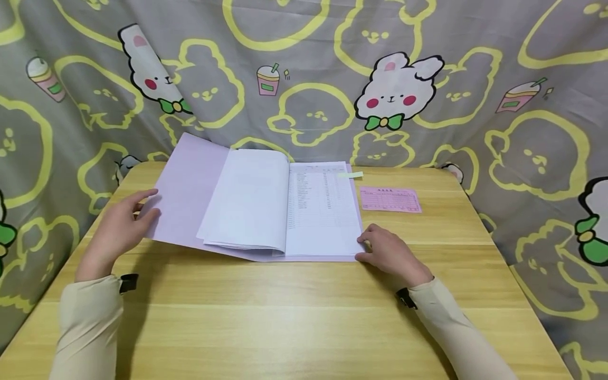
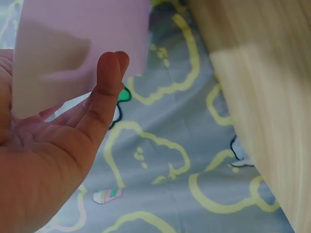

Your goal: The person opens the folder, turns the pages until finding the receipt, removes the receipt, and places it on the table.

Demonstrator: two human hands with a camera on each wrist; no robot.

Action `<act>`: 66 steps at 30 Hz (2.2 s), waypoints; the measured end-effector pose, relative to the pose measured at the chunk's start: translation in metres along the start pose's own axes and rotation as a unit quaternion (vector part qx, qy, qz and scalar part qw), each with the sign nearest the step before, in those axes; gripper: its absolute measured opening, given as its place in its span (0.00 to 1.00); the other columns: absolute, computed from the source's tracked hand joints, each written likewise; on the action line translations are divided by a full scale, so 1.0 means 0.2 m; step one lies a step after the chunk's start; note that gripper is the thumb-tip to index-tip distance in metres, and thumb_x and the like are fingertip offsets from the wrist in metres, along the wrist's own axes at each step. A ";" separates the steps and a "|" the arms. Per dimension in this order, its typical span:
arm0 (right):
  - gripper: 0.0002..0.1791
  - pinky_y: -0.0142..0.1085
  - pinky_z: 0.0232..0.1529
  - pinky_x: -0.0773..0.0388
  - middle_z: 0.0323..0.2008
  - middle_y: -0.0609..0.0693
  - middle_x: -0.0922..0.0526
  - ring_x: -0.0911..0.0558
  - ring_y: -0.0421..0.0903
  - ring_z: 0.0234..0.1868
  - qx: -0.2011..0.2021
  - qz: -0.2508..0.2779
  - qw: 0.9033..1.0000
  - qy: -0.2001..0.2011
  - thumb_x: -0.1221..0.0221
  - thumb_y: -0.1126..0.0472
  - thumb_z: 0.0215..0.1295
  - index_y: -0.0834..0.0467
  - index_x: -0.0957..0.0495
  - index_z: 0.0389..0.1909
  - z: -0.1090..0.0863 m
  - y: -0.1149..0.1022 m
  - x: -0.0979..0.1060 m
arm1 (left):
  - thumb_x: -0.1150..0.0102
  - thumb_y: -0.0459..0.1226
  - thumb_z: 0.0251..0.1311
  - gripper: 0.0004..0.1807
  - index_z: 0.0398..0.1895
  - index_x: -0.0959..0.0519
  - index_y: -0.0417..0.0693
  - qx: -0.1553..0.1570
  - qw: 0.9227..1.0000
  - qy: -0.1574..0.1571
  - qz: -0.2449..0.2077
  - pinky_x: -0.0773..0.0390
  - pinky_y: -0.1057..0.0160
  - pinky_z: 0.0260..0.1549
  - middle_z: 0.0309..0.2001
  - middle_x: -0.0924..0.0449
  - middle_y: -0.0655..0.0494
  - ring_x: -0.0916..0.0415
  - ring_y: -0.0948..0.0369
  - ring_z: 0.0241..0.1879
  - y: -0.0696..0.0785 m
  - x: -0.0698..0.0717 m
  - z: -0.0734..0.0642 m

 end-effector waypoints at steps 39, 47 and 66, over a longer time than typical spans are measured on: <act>0.24 0.47 0.45 0.20 0.50 0.55 0.18 0.21 0.48 0.41 -0.003 -0.046 0.999 0.013 0.27 0.53 0.60 0.64 0.15 0.52 -0.01 -0.02 0.00 | 0.35 0.28 0.65 0.36 0.75 0.36 0.48 -0.145 0.950 0.018 -0.277 0.27 0.75 0.59 0.66 0.27 0.47 0.25 0.62 0.62 0.55 -0.39 -0.05; 0.24 0.47 0.46 0.20 0.51 0.56 0.18 0.20 0.49 0.42 -0.003 -0.046 0.999 0.013 0.27 0.54 0.60 0.65 0.15 0.52 -0.01 -0.02 0.00 | 0.31 0.26 0.60 0.48 0.81 0.43 0.57 -0.191 0.942 0.016 -0.274 0.28 0.73 0.62 0.73 0.32 0.49 0.32 0.53 0.71 0.59 -0.46 -0.04; 0.18 0.46 0.41 0.21 0.53 0.56 0.18 0.19 0.50 0.44 0.000 -0.049 0.999 0.014 0.28 0.52 0.62 0.60 0.13 0.46 0.00 -0.02 0.00 | 0.32 0.28 0.62 0.50 0.83 0.49 0.52 -0.250 0.951 -0.068 -0.168 0.23 0.42 0.60 0.81 0.47 0.45 0.38 0.41 0.74 0.61 -0.64 -0.08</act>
Point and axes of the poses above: each hand's wrist, its own z-axis towards the middle knuckle, its own x-axis out of the back of the hand, y = z × x, the point moved 6 cm from there along z, towards the middle knuckle
